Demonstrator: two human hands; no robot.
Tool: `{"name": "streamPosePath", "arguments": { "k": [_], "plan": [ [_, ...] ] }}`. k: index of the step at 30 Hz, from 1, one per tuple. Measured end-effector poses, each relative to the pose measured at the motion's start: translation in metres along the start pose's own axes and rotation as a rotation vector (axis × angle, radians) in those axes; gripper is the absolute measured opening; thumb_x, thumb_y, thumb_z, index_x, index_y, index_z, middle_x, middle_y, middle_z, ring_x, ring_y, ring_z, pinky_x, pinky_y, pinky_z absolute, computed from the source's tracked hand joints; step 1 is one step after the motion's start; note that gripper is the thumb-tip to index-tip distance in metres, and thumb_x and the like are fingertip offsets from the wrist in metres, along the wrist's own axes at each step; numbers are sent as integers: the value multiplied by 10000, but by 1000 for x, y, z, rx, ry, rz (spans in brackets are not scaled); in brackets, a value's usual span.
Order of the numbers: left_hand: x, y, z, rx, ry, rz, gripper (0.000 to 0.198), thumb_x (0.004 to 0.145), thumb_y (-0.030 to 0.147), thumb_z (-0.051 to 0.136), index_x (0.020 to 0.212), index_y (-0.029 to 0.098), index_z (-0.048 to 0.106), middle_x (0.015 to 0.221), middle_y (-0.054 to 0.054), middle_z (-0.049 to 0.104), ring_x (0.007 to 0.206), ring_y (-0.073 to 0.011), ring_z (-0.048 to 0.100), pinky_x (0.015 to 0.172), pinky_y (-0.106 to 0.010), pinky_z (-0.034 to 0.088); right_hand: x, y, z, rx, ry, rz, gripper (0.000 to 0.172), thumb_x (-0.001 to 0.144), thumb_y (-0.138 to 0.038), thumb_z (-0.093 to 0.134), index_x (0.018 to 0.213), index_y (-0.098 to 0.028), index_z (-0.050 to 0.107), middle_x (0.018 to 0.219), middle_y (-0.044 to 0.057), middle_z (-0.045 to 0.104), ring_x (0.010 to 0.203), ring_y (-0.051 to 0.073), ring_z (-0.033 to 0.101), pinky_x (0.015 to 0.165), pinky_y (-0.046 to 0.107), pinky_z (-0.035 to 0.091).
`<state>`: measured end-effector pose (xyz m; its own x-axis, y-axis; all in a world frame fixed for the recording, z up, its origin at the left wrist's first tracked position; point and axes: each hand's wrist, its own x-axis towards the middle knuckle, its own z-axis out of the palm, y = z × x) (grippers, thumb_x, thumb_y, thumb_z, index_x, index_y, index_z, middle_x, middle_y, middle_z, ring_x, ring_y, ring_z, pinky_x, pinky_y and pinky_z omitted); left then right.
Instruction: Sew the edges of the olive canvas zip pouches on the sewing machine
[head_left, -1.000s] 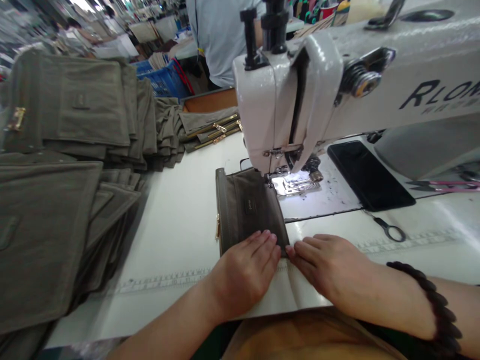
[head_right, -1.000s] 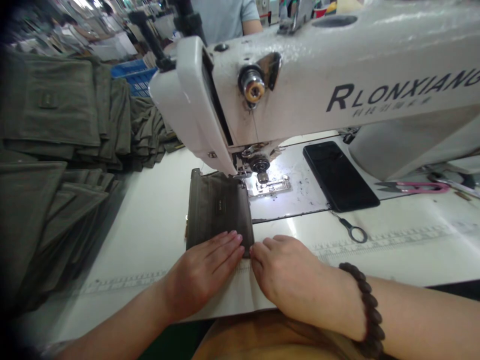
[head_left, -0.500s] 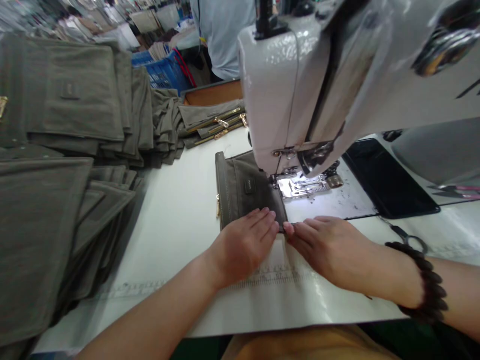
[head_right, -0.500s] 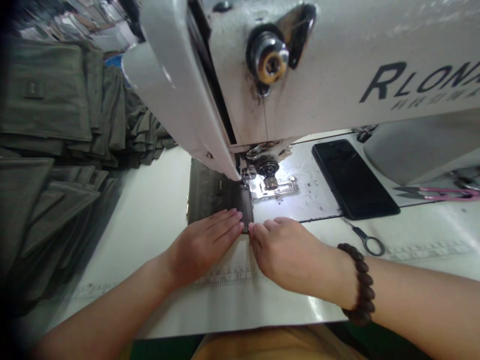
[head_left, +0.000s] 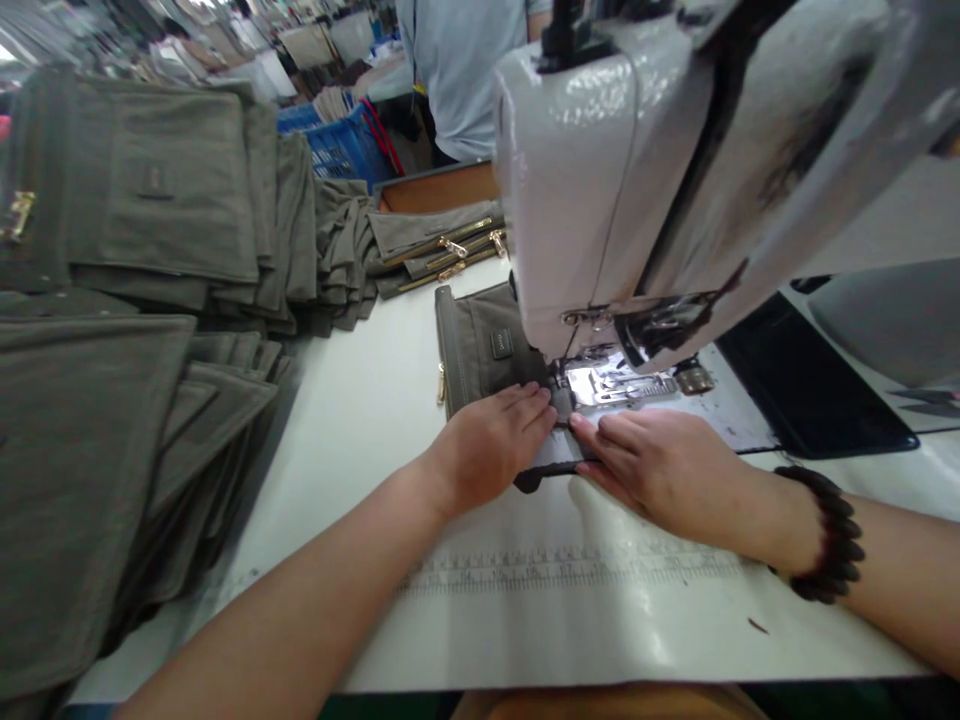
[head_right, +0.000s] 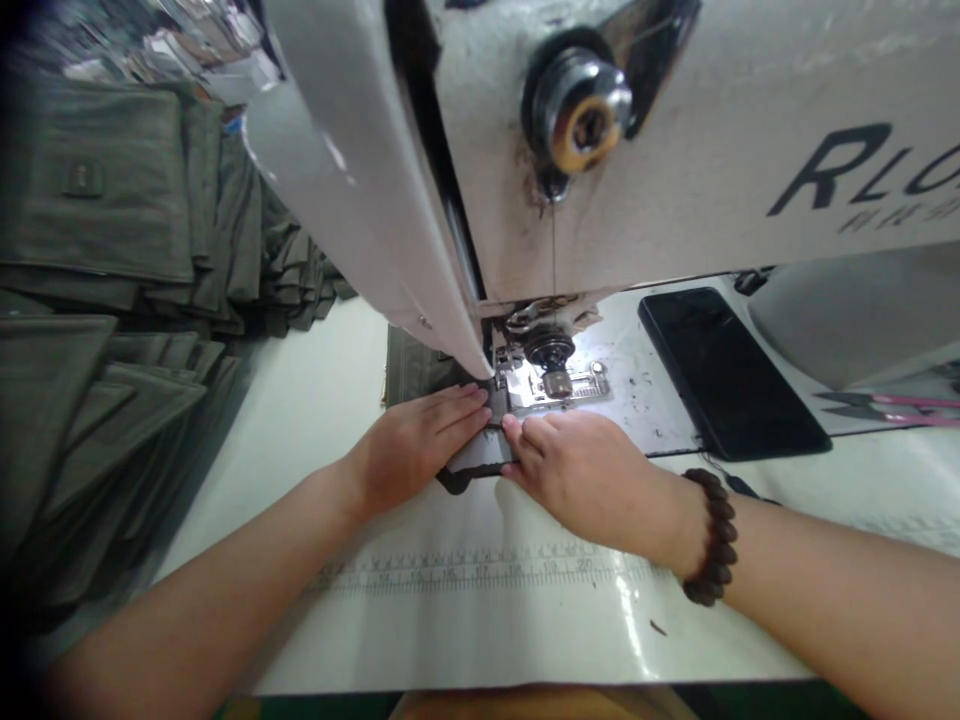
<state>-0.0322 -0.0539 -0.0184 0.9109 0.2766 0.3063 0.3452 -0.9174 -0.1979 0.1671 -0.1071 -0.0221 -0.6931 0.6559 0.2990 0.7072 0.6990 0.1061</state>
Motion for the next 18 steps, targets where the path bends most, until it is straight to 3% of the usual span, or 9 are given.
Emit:
{"name": "streamPosePath", "arguments": {
  "k": [6,18],
  "plan": [
    [7,-10,1,-1,-146,-21,249,836,124,438,1034,48,570,1071,-115,614,1028,-188,556,912,-276,437,0,2,-1,50,-47,30,409,924,-328,280,986,-60,582,649,45,539,535,141,476,470,295,291],
    [15,-15,4,-46,-224,-127,237,834,120,477,1053,79,557,1068,-101,609,1036,-179,542,824,-247,471,-1,3,-2,49,-52,25,435,925,-336,250,1019,-58,572,669,40,535,549,159,484,468,310,309]
  ]
}}
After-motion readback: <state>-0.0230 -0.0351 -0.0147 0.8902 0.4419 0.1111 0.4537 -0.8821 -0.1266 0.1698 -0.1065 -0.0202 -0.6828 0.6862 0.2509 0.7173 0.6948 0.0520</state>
